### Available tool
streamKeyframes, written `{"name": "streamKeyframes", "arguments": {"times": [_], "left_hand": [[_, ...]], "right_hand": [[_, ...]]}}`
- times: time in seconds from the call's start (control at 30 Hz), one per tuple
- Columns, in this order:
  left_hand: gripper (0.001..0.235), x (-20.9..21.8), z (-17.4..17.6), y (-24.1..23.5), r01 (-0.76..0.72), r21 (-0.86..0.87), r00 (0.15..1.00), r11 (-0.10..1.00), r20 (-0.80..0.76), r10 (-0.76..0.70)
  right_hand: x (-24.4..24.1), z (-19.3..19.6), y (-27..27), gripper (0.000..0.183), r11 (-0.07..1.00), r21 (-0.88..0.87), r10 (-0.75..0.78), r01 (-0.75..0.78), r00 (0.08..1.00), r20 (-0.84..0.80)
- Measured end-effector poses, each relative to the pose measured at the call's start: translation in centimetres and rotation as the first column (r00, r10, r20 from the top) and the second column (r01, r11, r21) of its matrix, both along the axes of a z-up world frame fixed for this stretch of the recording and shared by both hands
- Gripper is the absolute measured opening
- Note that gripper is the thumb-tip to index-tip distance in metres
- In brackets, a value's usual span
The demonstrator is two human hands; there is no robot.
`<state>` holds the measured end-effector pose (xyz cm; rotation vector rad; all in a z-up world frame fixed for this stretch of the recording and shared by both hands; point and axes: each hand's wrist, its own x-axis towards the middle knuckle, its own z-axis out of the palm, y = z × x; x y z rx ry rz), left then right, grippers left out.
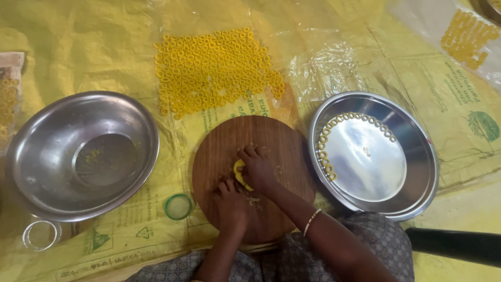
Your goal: The person kneads a yellow dough mass on a round wooden board, repeatedly pressing and folding it by hand. The person then uses a small green plastic cutter to press into the dough and form small ring-shaped pieces, which are placed into a metal tray.
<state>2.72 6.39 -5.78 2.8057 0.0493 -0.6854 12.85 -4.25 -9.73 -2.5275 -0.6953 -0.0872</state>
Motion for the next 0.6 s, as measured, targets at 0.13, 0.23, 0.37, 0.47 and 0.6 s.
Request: {"name": "streamKeyframes", "arguments": {"times": [0.13, 0.23, 0.37, 0.47, 0.6], "left_hand": [[0.032, 0.3, -0.7, 0.2, -0.024, 0.013, 0.999, 1.000, 0.032, 0.023], [0.031, 0.1, -1.6, 0.3, -0.053, 0.031, 0.996, 0.998, 0.076, 0.050], [0.023, 0.1, -2.1, -0.2, -0.080, 0.066, 0.988, 0.995, 0.140, 0.070], [0.025, 0.4, -2.0, -0.2, -0.054, 0.115, 0.999, 0.992, 0.014, 0.053], [0.040, 0.7, -1.4, 0.1, -0.029, 0.122, 1.000, 0.992, 0.009, 0.028]], "right_hand": [[3.0, -0.9, 0.8, 0.035, 0.992, -0.109, 0.066, -0.059, 0.996, 0.057], [3.1, -1.1, 0.7, 0.035, 0.987, -0.152, 0.076, -0.059, 0.991, 0.109], [0.1, 0.3, -0.6, 0.045, 0.982, -0.185, 0.056, -0.018, 0.978, 0.202], [-2.5, 1.9, -2.0, 0.054, 0.994, -0.078, 0.089, -0.076, 0.978, 0.187], [-5.5, 4.0, -6.7, 0.074, 0.970, 0.210, 0.145, -0.124, 0.986, -0.088]]}}
